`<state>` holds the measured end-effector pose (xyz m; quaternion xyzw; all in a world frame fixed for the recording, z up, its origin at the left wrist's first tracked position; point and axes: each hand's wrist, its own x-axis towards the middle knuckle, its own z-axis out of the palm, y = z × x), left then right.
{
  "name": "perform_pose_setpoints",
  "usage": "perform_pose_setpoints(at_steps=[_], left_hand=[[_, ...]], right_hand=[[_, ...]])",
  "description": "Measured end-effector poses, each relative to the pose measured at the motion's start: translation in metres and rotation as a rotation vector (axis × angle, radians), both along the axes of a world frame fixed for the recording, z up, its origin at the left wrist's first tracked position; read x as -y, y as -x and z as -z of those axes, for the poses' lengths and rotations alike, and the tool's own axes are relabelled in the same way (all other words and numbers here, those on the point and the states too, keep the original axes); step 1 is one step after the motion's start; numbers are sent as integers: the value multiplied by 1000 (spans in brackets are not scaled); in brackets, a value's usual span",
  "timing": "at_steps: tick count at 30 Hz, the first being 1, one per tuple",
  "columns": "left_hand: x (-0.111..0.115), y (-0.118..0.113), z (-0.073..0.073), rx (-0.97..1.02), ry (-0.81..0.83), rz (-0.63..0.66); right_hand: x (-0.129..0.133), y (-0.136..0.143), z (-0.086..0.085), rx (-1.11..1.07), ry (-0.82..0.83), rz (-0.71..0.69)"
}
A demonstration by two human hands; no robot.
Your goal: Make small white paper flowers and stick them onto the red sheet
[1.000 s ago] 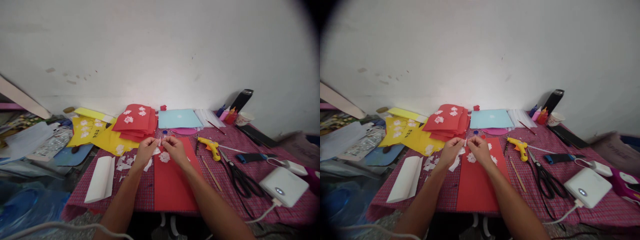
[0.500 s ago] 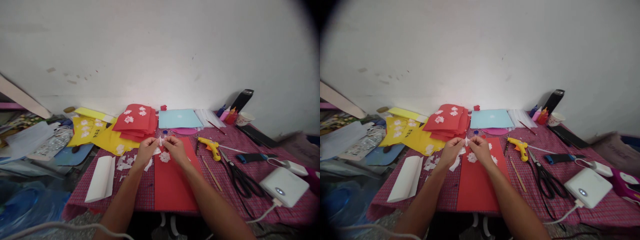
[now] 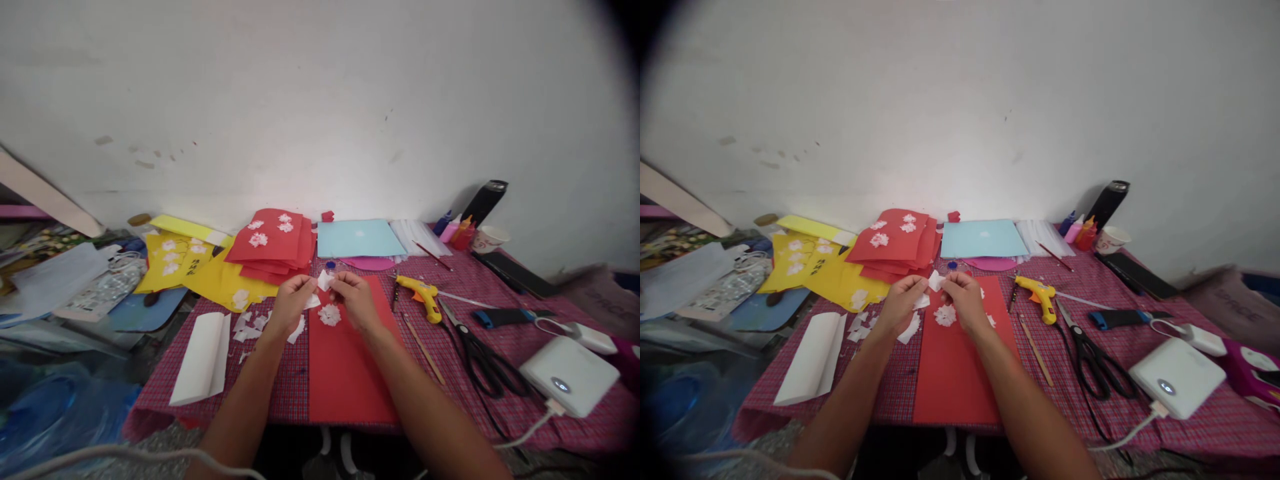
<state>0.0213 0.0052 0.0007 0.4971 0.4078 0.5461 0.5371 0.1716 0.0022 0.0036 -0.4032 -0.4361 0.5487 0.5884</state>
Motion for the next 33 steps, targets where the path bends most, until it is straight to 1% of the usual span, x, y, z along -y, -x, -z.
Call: perform_pose_setpoints(at_steps=[5,9,12,14,19,22,27,33], left_hand=[[0,1,-1,31,49,-8],[2,0,-3,31,58,-9],[3,0,-4,21,61,-11],[2,0,-4,34,64,-14],[0,1,-3,128,63,17],[0,1,-2,113,62,31],[2,2,-3,65,105,39],[2,0,-5,97,152,0]], right_hand=[[0,0,1,3,-6,7],[0,0,1,9,-7,-2],[0,-1,0,52,-38,1],[1,0,0,118,-85,21],[2,3,7,387,-302,113],[3,5,10,437,-345,120],[1,3,11,393,-303,119],[-1,0,8,219,-163,66]])
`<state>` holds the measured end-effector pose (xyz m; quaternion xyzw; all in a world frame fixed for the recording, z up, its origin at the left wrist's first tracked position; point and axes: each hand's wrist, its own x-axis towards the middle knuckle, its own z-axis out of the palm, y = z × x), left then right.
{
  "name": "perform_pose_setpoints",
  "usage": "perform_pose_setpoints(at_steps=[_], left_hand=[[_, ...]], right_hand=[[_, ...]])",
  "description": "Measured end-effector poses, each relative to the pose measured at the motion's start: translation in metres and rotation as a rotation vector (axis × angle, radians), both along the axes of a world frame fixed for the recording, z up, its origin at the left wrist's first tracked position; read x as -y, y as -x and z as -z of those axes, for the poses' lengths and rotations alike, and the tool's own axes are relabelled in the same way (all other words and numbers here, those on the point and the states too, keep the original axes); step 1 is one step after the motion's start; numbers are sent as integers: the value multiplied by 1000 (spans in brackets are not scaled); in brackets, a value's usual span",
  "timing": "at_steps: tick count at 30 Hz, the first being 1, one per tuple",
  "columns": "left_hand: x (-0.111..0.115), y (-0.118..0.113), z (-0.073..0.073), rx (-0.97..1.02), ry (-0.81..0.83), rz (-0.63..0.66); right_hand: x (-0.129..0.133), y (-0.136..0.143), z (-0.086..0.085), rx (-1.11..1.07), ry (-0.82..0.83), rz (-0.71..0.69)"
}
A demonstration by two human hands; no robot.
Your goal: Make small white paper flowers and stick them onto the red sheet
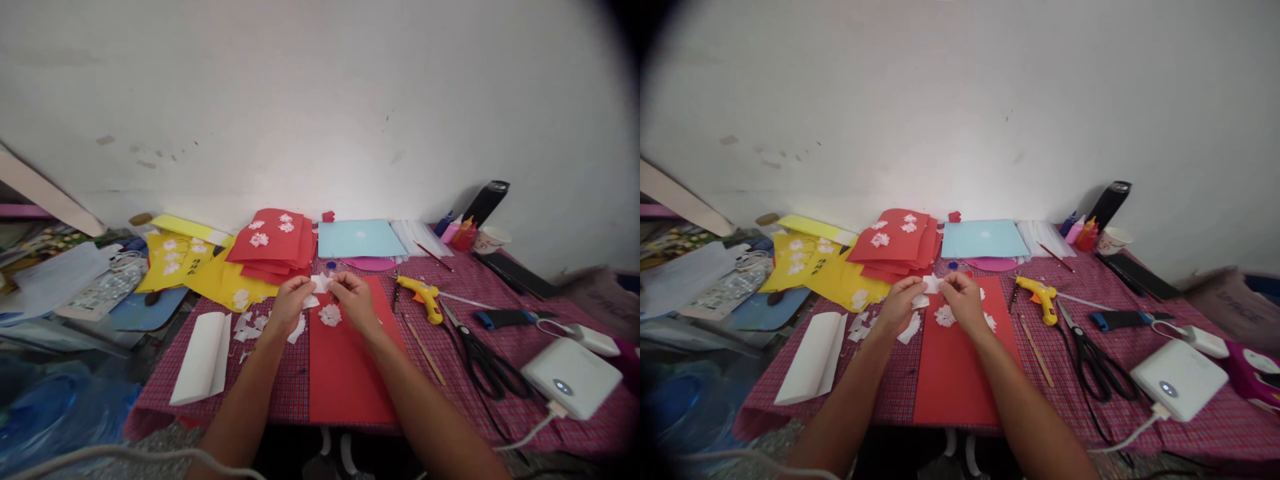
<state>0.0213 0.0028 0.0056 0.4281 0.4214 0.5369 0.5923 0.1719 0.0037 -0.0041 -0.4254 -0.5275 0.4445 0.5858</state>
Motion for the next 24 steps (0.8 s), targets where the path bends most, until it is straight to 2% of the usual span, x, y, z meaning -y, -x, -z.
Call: perform_pose_setpoints(at_steps=[11,16,19,22,24], left_hand=[[-1,1,-5,77,58,-71],[-2,5,-8,99,55,-105],[-5,11,-10,118,44,-188],[-7,19,-14,184,-10,-278],[-8,24,-17,218,-26,-306]], right_hand=[[0,-1,-8,-282,118,12],[-2,-2,-6,-293,91,77],[0,-1,-6,-106,3,98],[7,5,-2,302,-225,76],[13,12,3,577,-392,12]])
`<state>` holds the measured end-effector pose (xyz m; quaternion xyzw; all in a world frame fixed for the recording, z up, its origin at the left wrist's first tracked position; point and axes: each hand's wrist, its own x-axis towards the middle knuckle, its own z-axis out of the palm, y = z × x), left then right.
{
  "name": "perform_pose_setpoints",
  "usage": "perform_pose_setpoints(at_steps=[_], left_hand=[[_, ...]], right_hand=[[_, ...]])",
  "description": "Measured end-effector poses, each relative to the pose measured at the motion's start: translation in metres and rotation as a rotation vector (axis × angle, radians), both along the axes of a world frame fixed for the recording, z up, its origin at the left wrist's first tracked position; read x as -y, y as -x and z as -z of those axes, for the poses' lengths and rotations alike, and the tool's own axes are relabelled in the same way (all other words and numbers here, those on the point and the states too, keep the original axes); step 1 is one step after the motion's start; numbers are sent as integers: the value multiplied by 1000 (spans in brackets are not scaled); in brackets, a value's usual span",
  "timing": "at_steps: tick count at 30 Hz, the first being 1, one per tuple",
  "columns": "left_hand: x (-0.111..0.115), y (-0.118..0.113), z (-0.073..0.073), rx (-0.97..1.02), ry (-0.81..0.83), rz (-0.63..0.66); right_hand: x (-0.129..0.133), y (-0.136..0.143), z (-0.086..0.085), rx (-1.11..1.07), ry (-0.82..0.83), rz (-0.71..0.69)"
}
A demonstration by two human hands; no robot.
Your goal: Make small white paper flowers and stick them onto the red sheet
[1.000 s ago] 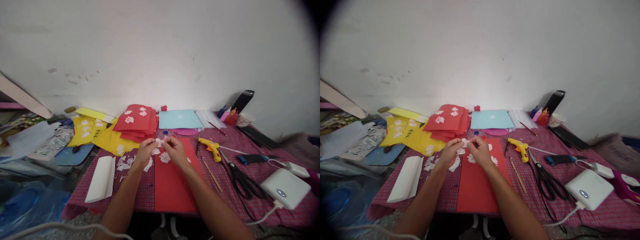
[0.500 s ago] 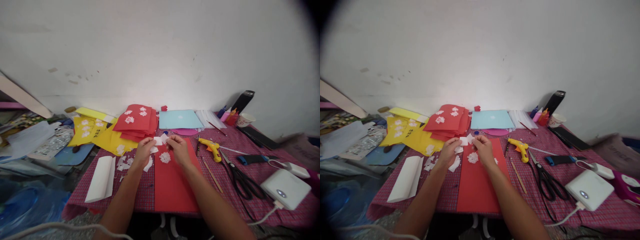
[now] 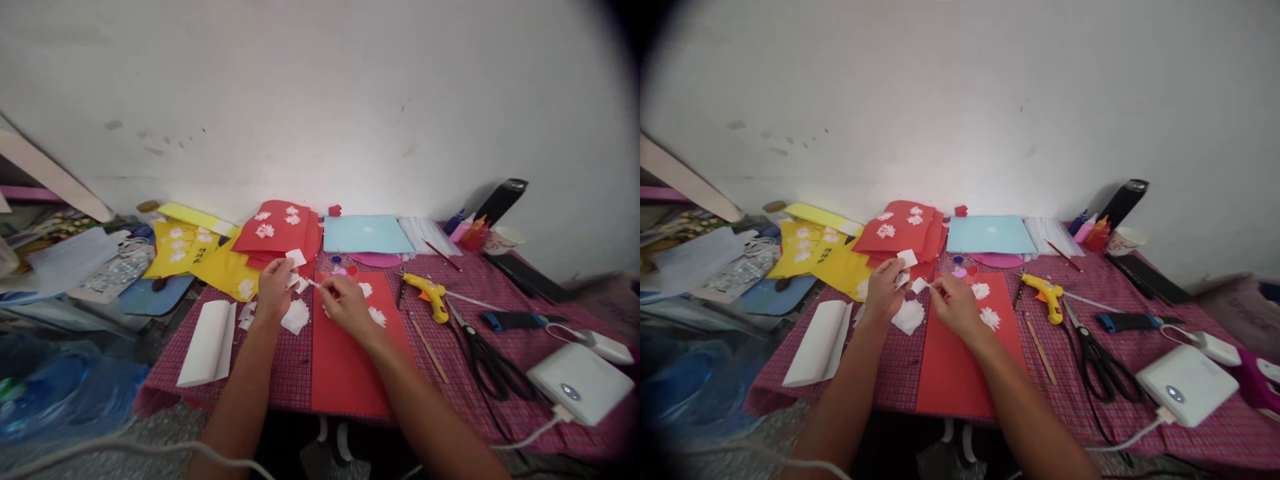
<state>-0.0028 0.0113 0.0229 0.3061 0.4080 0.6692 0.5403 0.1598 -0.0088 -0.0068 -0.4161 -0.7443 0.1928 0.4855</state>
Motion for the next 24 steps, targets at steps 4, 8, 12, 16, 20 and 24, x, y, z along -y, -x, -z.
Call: perform_pose_setpoints(at_steps=[4,8,12,16,20,24], left_hand=[[0,3,-2,4,10,-30],[1,0,-1,11,-22,-12],[2,-4,1,-33,-15,23],[3,-7,7,-127,-8,146],[4,-12,15,-218,-60,265],[3,-16,21,-289,-71,319]], right_hand=[[9,16,11,333,-127,-77],[12,22,15,507,-160,-185],[7,13,10,317,-120,-208],[-3,-1,1,-118,131,-14],[-9,-7,-2,-561,423,-110],[-9,-5,-4,-695,530,-163]])
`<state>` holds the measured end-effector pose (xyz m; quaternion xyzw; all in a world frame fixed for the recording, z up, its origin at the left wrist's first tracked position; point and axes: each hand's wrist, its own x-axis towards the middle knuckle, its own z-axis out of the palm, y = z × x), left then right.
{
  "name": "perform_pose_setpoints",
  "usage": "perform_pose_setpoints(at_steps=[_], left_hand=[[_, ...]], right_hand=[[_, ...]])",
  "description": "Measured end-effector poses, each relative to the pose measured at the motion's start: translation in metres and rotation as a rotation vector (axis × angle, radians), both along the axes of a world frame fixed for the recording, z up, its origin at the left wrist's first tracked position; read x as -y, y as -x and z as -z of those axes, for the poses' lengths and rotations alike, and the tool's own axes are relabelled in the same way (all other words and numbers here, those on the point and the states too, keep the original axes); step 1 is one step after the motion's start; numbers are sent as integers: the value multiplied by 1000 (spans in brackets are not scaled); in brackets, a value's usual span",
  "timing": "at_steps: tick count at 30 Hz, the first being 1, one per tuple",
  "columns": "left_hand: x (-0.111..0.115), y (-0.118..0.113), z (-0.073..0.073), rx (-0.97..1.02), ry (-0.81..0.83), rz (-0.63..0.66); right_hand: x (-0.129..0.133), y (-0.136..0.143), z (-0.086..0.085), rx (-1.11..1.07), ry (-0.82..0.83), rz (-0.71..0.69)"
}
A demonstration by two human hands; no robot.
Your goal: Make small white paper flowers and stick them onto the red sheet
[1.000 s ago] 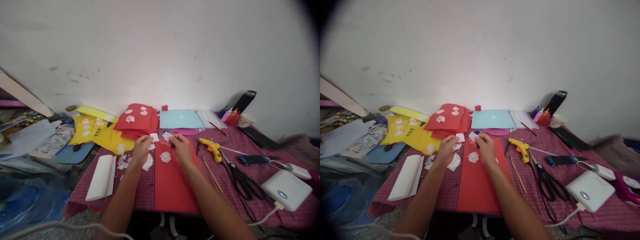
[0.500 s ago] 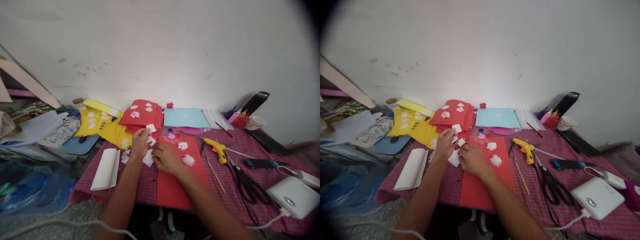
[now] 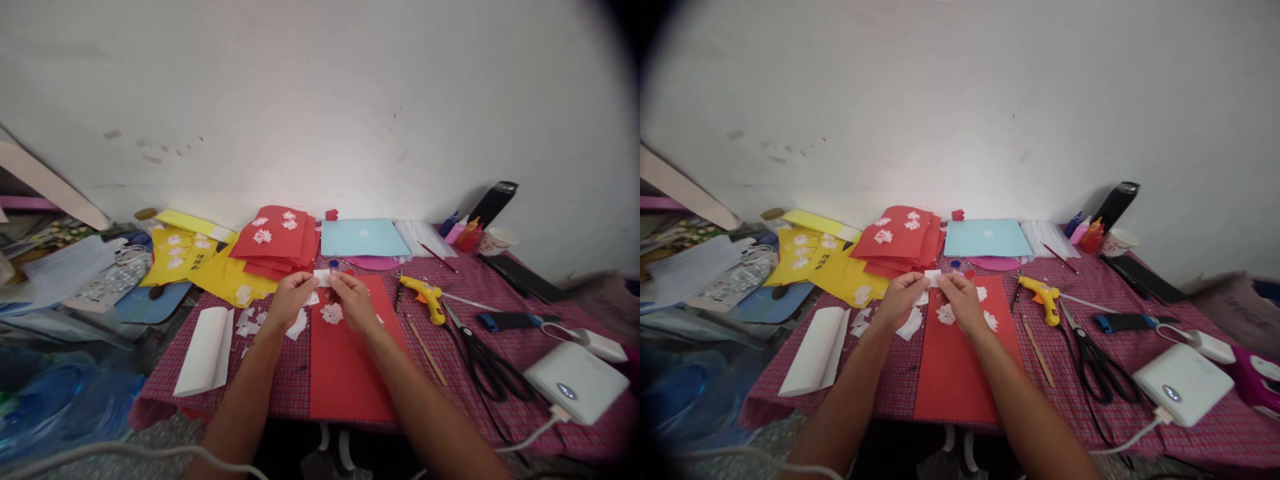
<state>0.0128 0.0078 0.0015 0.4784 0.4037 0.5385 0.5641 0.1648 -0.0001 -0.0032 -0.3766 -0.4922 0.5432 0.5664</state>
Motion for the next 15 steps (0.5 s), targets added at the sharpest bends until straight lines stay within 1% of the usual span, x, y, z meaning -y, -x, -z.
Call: perform_pose_setpoints(at_steps=[4,9,15], left_hand=[[0,-1,1,-38,-3,5],[1,-3,-1,-20,-22,46],[1,-3,2,-84,-21,1]], right_hand=[[1,1,-2,-2,5,54],[-2,-1,1,102,-38,85],[-2,-2,3,163,-56,99]])
